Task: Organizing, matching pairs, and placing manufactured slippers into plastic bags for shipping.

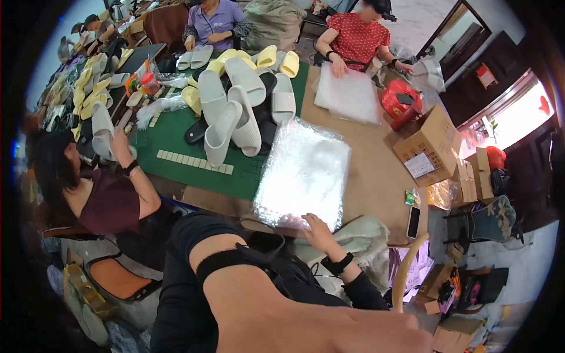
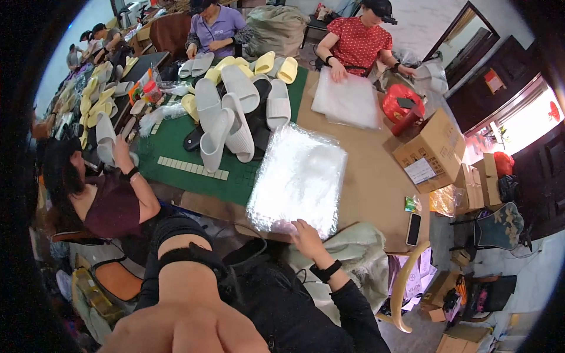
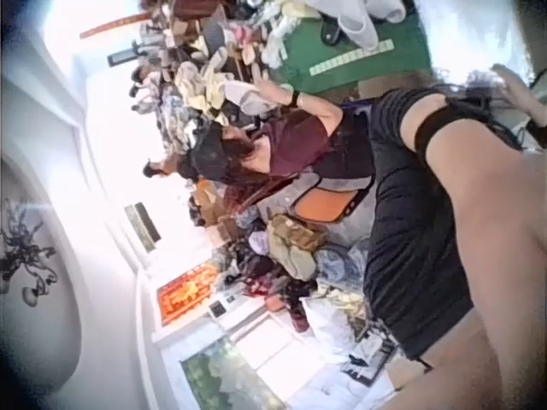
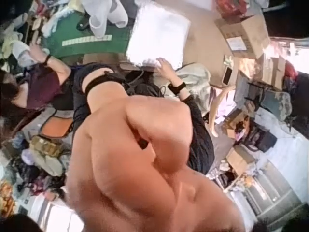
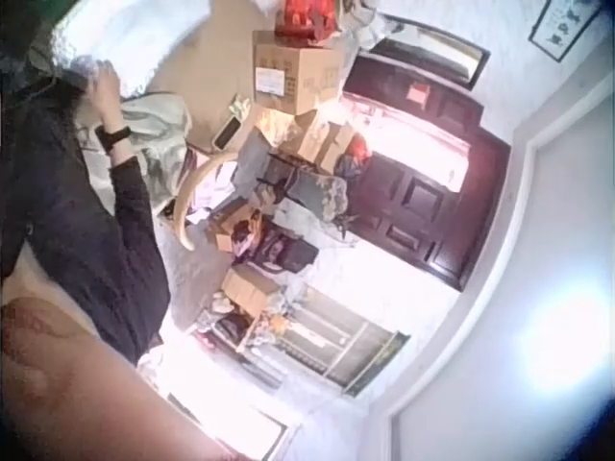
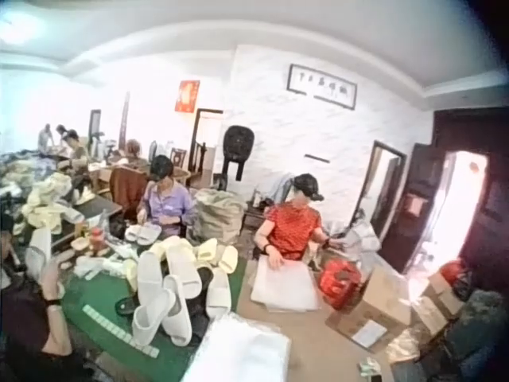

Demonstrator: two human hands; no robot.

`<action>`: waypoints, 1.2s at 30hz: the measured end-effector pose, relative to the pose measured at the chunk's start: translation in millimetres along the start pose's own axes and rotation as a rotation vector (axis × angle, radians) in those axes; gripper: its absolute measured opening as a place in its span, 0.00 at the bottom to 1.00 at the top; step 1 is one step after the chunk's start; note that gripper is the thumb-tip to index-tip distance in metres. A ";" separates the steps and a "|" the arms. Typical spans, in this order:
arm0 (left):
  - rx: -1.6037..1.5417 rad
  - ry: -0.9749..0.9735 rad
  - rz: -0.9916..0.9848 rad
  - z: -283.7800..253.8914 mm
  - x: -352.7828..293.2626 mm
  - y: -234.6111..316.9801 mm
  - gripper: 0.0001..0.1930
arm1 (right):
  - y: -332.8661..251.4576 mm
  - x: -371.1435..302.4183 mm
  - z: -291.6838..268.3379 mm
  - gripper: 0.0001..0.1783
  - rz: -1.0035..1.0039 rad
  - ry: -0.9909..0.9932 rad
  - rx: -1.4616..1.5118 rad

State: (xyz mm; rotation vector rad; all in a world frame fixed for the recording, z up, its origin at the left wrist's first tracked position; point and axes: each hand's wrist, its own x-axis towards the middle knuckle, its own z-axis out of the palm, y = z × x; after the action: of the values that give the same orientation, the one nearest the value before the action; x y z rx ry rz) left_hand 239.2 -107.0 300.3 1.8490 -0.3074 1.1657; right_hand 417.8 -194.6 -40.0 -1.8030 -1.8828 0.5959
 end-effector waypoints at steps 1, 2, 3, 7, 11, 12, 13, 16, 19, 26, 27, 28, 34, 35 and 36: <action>0.060 -0.013 -0.009 -10.9 0.3 -2.1 0.10 | -2.2 9.6 -0.7 0.21 0.000 -0.020 0.035; 0.115 -0.021 -0.023 -28.9 1.8 -8.8 0.10 | -12.9 18.8 -8.2 0.21 0.070 -0.087 0.085; 0.160 -0.035 -0.032 -53.2 4.4 -18.9 0.10 | -17.8 22.0 -13.4 0.21 0.082 -0.092 0.092; 0.370 -0.080 -0.109 -144.1 -1.6 -42.5 0.10 | 1.7 15.5 -8.6 0.21 0.245 -0.142 0.533; 0.383 -0.141 -0.833 -212.0 -99.7 -87.4 0.11 | -7.9 15.6 -24.5 0.18 0.418 -0.321 0.248; 0.401 -0.188 -1.015 -225.8 -127.1 -91.9 0.11 | -6.6 14.3 -26.9 0.17 0.483 -0.333 0.249; 0.422 -0.236 -1.201 -236.9 -156.8 -92.0 0.11 | -4.8 17.3 -27.5 0.17 0.486 -0.341 0.255; 0.255 -0.368 -1.437 -246.9 -253.8 -79.4 0.12 | 0.3 21.1 -24.5 0.17 0.531 -0.267 0.374; -0.337 -0.225 -1.709 -223.4 -328.4 -43.7 0.16 | 0.4 33.5 -23.3 0.16 0.485 -0.253 0.320; -0.881 0.846 -2.057 -143.3 -387.6 8.0 0.16 | -22.3 79.4 -28.0 0.16 0.451 -0.184 0.304; -0.656 0.293 -1.932 -131.7 -446.9 35.4 0.15 | -31.7 90.5 -29.6 0.16 0.436 -0.191 0.293; -0.427 -0.222 -1.728 -126.4 -501.0 55.9 0.15 | -42.3 104.6 -31.4 0.15 0.424 -0.203 0.326; -0.401 -0.181 -1.729 -110.1 -502.4 47.5 0.15 | -71.8 198.3 -24.0 0.16 0.126 -0.259 0.250; -0.395 -0.174 -1.726 -110.2 -511.1 58.5 0.15 | -78.8 214.4 -24.2 0.16 0.101 -0.279 0.252; -0.385 -0.162 -1.722 -109.7 -507.6 55.8 0.15 | -84.7 228.6 -20.3 0.16 0.094 -0.277 0.253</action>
State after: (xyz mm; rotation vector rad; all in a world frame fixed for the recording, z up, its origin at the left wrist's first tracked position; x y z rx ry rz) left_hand -126.1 -172.8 -67.2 1.1433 0.8128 -0.2498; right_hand 355.1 29.7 34.6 -1.7190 -1.8008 1.1150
